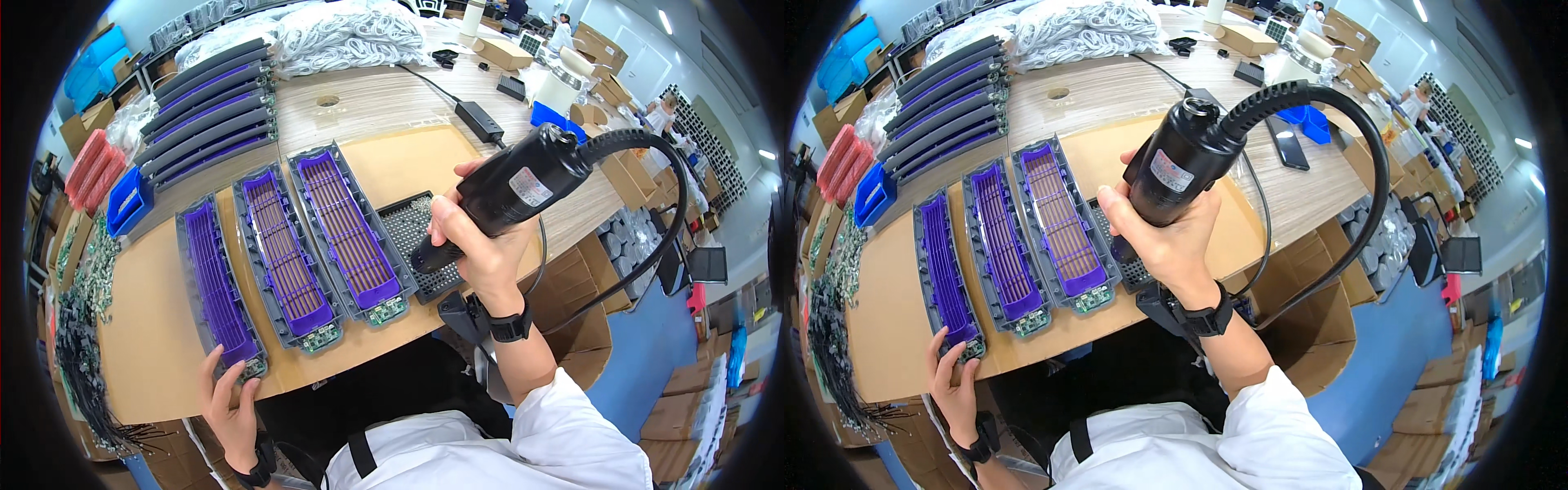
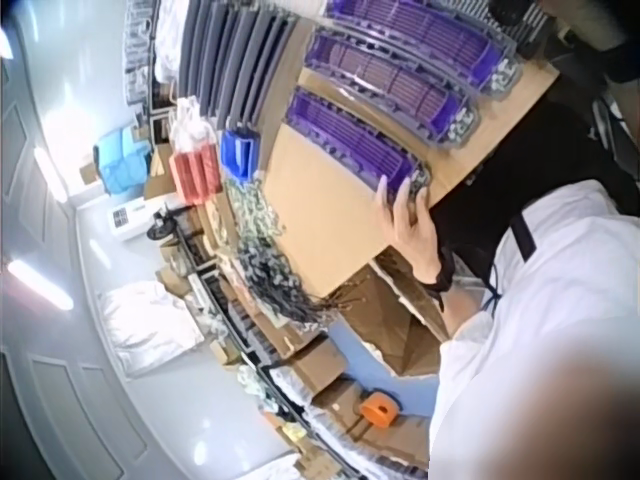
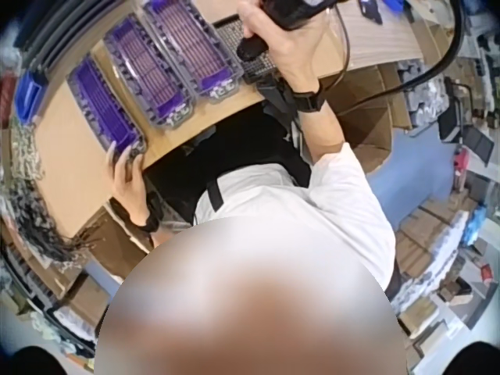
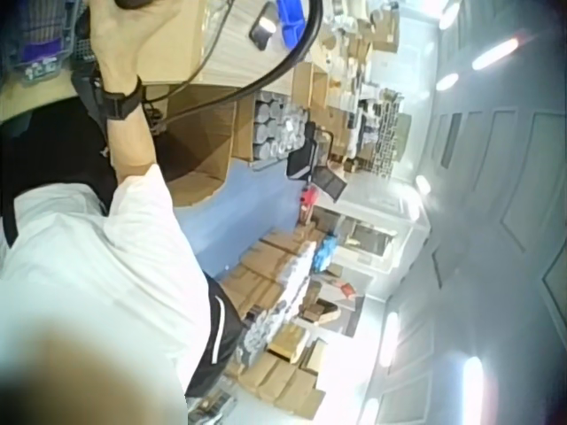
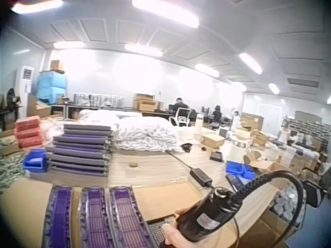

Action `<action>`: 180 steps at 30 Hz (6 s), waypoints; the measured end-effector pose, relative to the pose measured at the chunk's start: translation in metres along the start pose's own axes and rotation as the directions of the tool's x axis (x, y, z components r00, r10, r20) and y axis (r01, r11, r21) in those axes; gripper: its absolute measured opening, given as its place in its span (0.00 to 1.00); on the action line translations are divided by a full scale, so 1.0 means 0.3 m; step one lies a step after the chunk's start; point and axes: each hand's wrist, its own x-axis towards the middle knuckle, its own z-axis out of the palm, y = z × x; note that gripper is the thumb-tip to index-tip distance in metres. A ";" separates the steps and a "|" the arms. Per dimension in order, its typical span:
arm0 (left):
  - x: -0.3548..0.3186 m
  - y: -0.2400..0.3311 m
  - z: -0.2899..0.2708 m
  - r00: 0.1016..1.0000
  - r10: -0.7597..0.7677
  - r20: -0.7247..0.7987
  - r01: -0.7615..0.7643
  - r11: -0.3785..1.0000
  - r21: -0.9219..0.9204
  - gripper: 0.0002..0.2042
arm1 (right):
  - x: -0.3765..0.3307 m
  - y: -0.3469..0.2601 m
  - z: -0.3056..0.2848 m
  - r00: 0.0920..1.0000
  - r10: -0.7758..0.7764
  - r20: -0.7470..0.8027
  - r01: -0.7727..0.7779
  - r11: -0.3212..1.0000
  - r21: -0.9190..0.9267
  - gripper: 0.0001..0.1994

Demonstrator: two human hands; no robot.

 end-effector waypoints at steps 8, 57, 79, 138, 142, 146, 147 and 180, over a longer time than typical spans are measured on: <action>0.002 0.011 -0.008 1.000 0.019 0.008 -0.020 0.999 0.049 0.15 | -0.002 0.007 -0.005 0.999 -0.016 0.028 0.017 0.999 -0.044 0.13; 0.036 -0.071 -0.072 0.971 0.239 0.001 -0.239 0.971 0.016 0.10 | -0.320 0.026 0.504 0.886 0.022 0.464 -0.138 0.966 0.217 0.22; 0.036 -0.070 -0.061 0.970 0.244 -0.016 -0.244 0.970 0.020 0.08 | -0.305 0.045 0.497 0.805 -0.011 0.594 -0.042 0.996 0.076 0.20; 0.028 -0.020 -0.017 0.968 0.249 0.024 -0.251 0.965 0.076 0.08 | 0.009 0.023 -0.009 0.997 -0.034 -0.066 0.032 0.999 -0.035 0.12; 0.026 -0.022 -0.019 0.970 0.239 0.029 -0.241 0.965 0.101 0.08 | 0.006 0.023 -0.005 0.997 -0.035 -0.067 0.032 0.998 -0.048 0.12; 0.028 -0.011 -0.019 0.974 0.225 0.036 -0.228 0.968 0.108 0.08 | 0.001 0.017 0.000 0.997 -0.045 -0.067 0.042 0.998 -0.044 0.12; 0.028 -0.009 -0.021 0.974 0.223 0.037 -0.226 0.968 0.108 0.08 | 0.002 0.016 0.000 0.997 -0.041 -0.069 0.038 0.998 -0.044 0.12; 0.038 -0.004 -0.010 0.961 0.269 -0.062 -0.266 0.962 0.056 0.05 | -0.089 -0.119 0.118 0.971 -0.210 0.118 0.203 0.977 0.066 0.20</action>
